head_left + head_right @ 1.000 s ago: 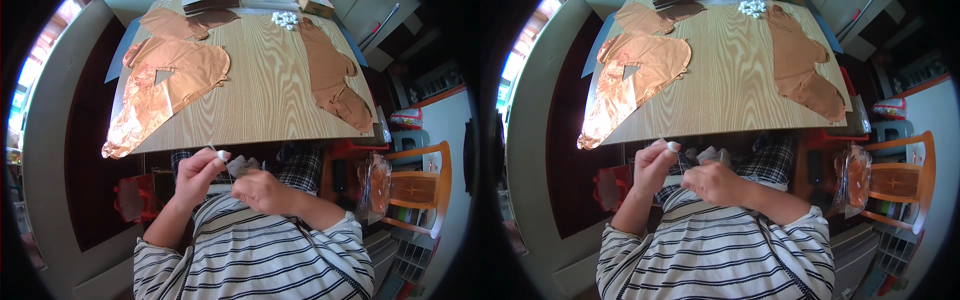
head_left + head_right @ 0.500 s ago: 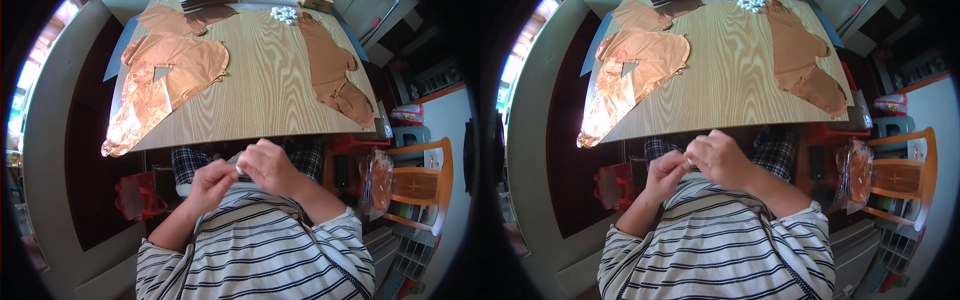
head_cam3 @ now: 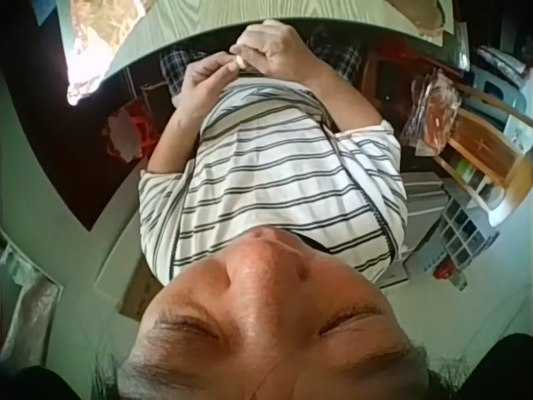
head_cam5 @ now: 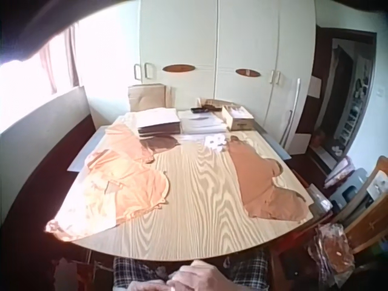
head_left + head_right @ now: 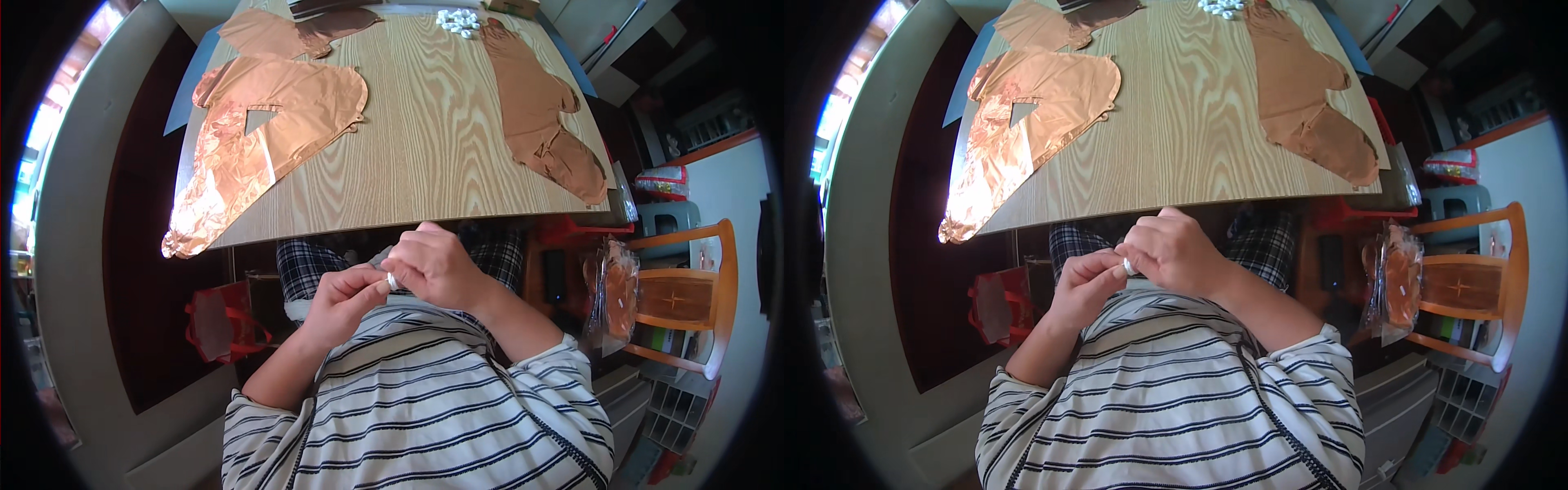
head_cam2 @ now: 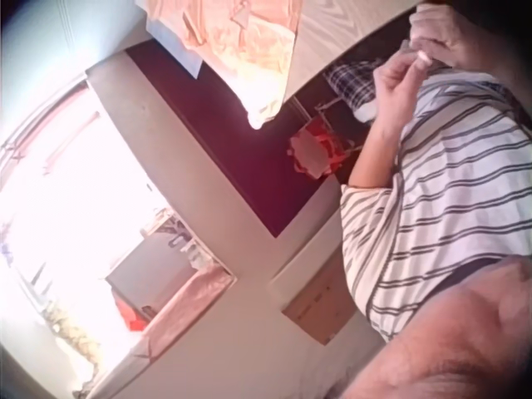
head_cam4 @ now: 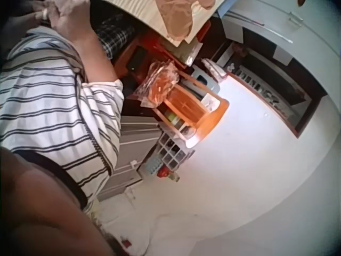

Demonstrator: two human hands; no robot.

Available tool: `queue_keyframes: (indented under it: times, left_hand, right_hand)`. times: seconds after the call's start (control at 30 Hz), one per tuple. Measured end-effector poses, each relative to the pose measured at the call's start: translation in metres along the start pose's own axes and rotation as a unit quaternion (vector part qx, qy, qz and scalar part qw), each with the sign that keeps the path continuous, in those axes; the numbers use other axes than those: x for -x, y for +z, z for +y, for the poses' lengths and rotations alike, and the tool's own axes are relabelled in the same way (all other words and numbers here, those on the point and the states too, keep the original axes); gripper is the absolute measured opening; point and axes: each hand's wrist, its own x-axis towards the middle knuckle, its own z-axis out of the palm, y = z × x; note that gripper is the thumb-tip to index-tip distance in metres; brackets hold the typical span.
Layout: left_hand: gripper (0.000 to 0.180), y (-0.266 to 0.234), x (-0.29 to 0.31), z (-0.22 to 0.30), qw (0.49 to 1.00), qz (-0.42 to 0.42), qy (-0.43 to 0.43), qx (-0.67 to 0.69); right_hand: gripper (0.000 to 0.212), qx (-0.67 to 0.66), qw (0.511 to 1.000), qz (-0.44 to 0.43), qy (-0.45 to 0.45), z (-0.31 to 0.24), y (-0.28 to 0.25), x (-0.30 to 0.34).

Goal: Attaching plastic valves or clips to copper-colored foil balloons.

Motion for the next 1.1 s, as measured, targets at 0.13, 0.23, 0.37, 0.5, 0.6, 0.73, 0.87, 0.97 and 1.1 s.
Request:
queue_keyframes:
  times: [0.13, 0.23, 0.37, 0.5, 0.6, 0.73, 0.87, 0.97, 1.1]
  left_hand:
    - [0.017, 0.000, -0.003, -0.001, 0.986, -0.018, 0.005, 0.165]
    - [0.017, -0.004, -0.004, -0.005, 0.977, -0.011, 0.002, 0.214]
    - [0.018, -0.003, -0.007, -0.014, 0.982, 0.010, 0.060, 0.177]
    - [0.018, 0.003, -0.008, -0.008, 0.990, 0.057, 0.089, 0.094]
    - [0.018, -0.002, -0.007, -0.012, 0.994, 0.050, 0.094, -0.018]
    - [0.016, -0.005, -0.008, -0.012, 0.996, 0.051, 0.057, -0.051]
    - [0.013, -0.009, -0.008, -0.014, 0.997, -0.003, -0.029, 0.070]
    - [0.012, -0.006, -0.008, -0.014, 0.993, -0.012, -0.037, 0.111]
    - [0.010, -0.012, -0.009, -0.017, 0.991, 0.006, -0.068, 0.113]
  right_hand:
    - [0.025, -0.340, 0.919, -0.001, 0.202, -0.001, 0.021, 0.024]
    - [0.021, -0.361, 0.895, -0.018, 0.262, -0.005, 0.023, 0.032]
    - [0.016, -0.275, 0.939, 0.033, 0.205, -0.015, 0.027, 0.024]
    - [0.008, -0.054, 0.993, 0.074, 0.071, -0.013, 0.030, 0.025]
    - [0.011, 0.076, 0.995, 0.057, 0.027, -0.020, 0.019, 0.022]
    - [0.015, 0.190, 0.981, 0.027, -0.026, -0.023, -0.004, 0.008]
    - [0.014, 0.085, 0.995, -0.021, 0.053, -0.008, -0.013, 0.000]
    - [0.011, -0.012, 0.989, -0.037, 0.143, -0.001, -0.005, 0.006]
    - [0.006, -0.018, 0.981, -0.008, 0.191, -0.001, 0.004, 0.019]
